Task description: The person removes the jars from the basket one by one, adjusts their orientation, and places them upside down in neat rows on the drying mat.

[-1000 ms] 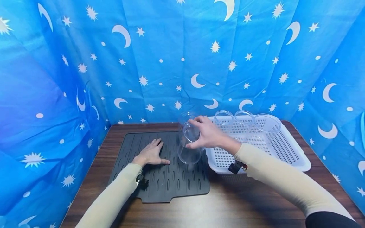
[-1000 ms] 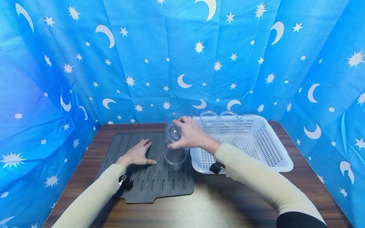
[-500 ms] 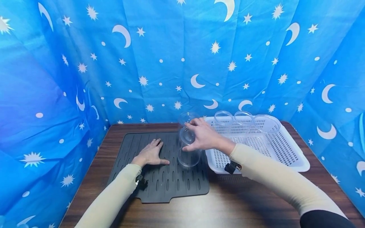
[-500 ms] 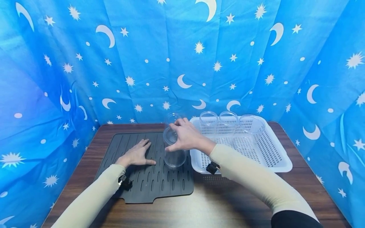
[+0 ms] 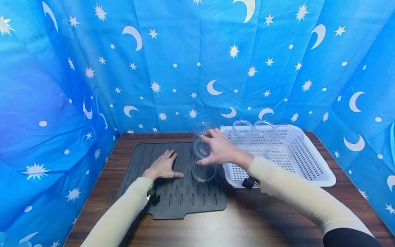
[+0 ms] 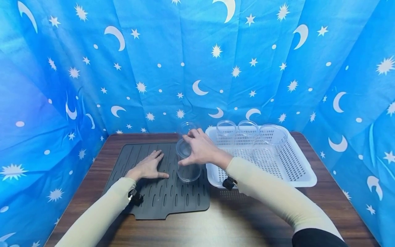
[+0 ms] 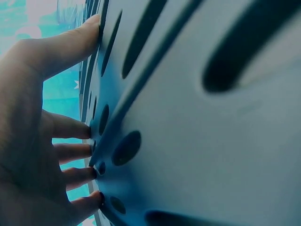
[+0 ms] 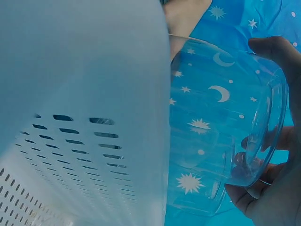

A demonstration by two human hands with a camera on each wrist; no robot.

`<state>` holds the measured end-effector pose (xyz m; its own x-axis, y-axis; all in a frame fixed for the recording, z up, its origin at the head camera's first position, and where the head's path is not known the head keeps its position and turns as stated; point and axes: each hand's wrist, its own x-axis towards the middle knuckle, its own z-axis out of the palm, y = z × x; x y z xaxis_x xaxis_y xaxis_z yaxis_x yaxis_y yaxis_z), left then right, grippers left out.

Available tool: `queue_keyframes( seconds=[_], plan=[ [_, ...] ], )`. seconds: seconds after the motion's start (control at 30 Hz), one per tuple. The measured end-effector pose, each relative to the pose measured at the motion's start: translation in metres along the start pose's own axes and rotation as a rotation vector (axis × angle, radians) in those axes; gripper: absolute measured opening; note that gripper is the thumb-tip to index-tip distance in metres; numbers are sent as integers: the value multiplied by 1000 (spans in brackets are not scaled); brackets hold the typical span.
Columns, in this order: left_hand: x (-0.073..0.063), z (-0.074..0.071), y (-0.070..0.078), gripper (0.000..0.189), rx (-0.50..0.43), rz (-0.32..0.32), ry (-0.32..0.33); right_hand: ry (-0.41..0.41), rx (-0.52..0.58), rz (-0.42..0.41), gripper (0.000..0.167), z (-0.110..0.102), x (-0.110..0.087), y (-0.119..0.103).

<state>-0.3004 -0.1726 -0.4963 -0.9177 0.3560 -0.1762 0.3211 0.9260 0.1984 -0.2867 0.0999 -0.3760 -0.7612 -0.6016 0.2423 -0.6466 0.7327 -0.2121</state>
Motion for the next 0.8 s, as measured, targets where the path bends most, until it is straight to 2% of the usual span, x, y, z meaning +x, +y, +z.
queue_keyframes(
  seconds=[0.17, 0.8],
  plan=[
    [0, 1, -1, 109, -9, 12, 11, 4, -13, -10, 103, 2, -3, 1],
    [1, 2, -2, 110, -46, -4, -16, -25, -41, -37, 106, 5, -8, 3]
  ],
)
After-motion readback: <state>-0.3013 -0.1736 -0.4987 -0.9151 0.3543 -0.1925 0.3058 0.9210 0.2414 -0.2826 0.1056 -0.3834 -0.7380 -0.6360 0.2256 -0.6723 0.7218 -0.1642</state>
